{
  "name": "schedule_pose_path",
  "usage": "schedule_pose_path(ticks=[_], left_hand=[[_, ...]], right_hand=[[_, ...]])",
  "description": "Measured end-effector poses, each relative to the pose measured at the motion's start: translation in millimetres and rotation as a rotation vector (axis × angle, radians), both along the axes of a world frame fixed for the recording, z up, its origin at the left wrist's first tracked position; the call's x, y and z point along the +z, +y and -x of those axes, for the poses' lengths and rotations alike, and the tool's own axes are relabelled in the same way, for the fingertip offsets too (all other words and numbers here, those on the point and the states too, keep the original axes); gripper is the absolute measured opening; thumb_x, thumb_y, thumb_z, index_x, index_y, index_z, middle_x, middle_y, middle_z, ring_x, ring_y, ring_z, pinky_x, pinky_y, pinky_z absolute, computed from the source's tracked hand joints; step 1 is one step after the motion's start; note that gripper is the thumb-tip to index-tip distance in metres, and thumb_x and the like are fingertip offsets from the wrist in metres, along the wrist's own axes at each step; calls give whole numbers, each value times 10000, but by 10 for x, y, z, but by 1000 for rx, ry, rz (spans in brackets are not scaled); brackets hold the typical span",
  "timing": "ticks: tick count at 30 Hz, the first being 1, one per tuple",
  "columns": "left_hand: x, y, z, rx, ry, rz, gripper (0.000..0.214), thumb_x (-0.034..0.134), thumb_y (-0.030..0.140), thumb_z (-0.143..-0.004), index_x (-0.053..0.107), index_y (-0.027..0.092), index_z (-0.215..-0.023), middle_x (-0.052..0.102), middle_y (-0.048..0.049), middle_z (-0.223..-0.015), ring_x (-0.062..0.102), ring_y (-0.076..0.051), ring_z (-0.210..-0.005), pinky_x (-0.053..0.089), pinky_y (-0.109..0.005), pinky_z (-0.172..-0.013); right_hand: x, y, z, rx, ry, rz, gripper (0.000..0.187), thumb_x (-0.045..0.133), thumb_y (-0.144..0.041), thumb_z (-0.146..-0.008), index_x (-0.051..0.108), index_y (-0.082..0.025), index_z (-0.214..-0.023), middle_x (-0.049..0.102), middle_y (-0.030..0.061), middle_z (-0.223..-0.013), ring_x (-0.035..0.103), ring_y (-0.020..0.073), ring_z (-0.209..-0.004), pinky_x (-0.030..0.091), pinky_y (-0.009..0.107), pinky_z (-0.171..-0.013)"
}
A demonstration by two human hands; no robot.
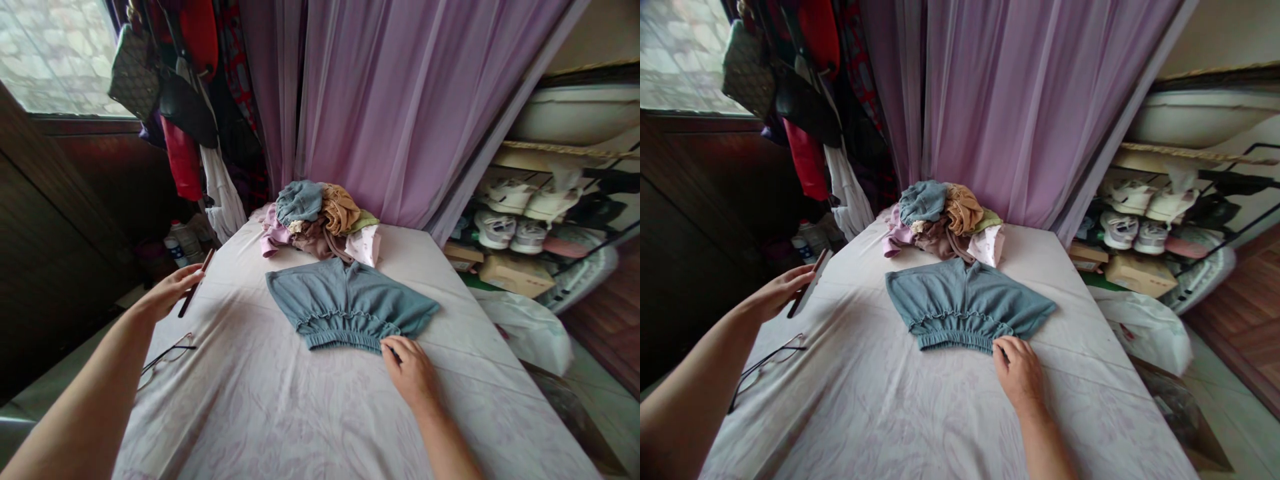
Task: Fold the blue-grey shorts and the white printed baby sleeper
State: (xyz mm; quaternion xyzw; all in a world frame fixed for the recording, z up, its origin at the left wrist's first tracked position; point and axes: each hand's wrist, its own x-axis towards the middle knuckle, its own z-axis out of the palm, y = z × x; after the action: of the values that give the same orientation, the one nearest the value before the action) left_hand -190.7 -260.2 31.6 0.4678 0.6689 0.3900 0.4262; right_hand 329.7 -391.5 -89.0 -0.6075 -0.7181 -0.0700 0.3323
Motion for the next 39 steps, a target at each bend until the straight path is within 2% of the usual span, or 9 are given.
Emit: schedule_pose_path(ticks=[2,5,12,14,16,21,24,30,39], left_hand=[[64,-21,14,23,-275,45,493,578,467,-815,629,140,-1181,741,-81,-935,686,-206,-753,566,-299,-669],[98,-77,-3,63,-546,56,477,472,491,-878,642,132,-1143,750,-103,-931,701,-213,-722,595,-328,-658],[40,-108,-73,54,-564,13,559,475,494,-837,606,110,-1221,744,-164,-922,717,-304,-767,612,-458,-674],[30,-51,-69,41,-457,39,557,469,519,-833,625,113,-1181,737,-161,-886,707,-286,-723,603,-426,-632],[20,28,-68,49,-223,73,565,476,557,-822,634,129,-1155,726,-143,-859,689,-261,-691,578,-375,-592],[-78,178,-138,-31,729,63,574,544,623,-754,644,199,-1129,702,-113,-1012,658,-302,-928,510,-343,-732],[-215,187,-195,-113,1089,80,568,479,661,-779,658,194,-1049,688,-157,-1006,632,-343,-974,478,-375,-775],[-460,168,-196,-103,1216,87,623,419,665,-807,634,166,-1112,647,-228,-1089,603,-389,-1014,458,-418,-807],[-509,156,-164,-80,1182,86,685,420,720,-797,601,189,-1190,629,-224,-1164,573,-405,-1090,456,-434,-841]], right_hand=[[-8,2,-4,0,4,-2,282,458,-338,-950,699,-201,-898,722,81,-928,652,212,-865,504,343,-803],[-16,7,-16,7,5,-9,280,466,-351,-948,700,-203,-901,723,79,-930,654,213,-864,509,343,-798],[-35,13,-39,9,-14,-28,299,456,-363,-952,707,-207,-908,724,78,-921,657,208,-856,521,335,-783],[-46,13,-38,2,-9,-18,302,455,-370,-951,709,-211,-910,724,79,-929,657,210,-864,521,341,-791],[-51,11,-35,-4,1,-8,301,457,-373,-948,709,-213,-905,724,81,-933,658,215,-870,521,349,-794],[-31,6,-22,-2,21,-1,284,471,-369,-940,708,-219,-898,725,79,-932,661,219,-866,525,358,-789],[-11,4,-9,-2,33,0,281,468,-365,-941,706,-222,-901,724,80,-929,660,216,-864,525,351,-791],[3,0,11,0,35,5,279,459,-348,-948,699,-213,-901,723,76,-931,656,210,-866,512,345,-800],[8,2,7,3,43,16,256,476,-336,-941,698,-216,-901,724,67,-935,649,204,-866,500,338,-800]])
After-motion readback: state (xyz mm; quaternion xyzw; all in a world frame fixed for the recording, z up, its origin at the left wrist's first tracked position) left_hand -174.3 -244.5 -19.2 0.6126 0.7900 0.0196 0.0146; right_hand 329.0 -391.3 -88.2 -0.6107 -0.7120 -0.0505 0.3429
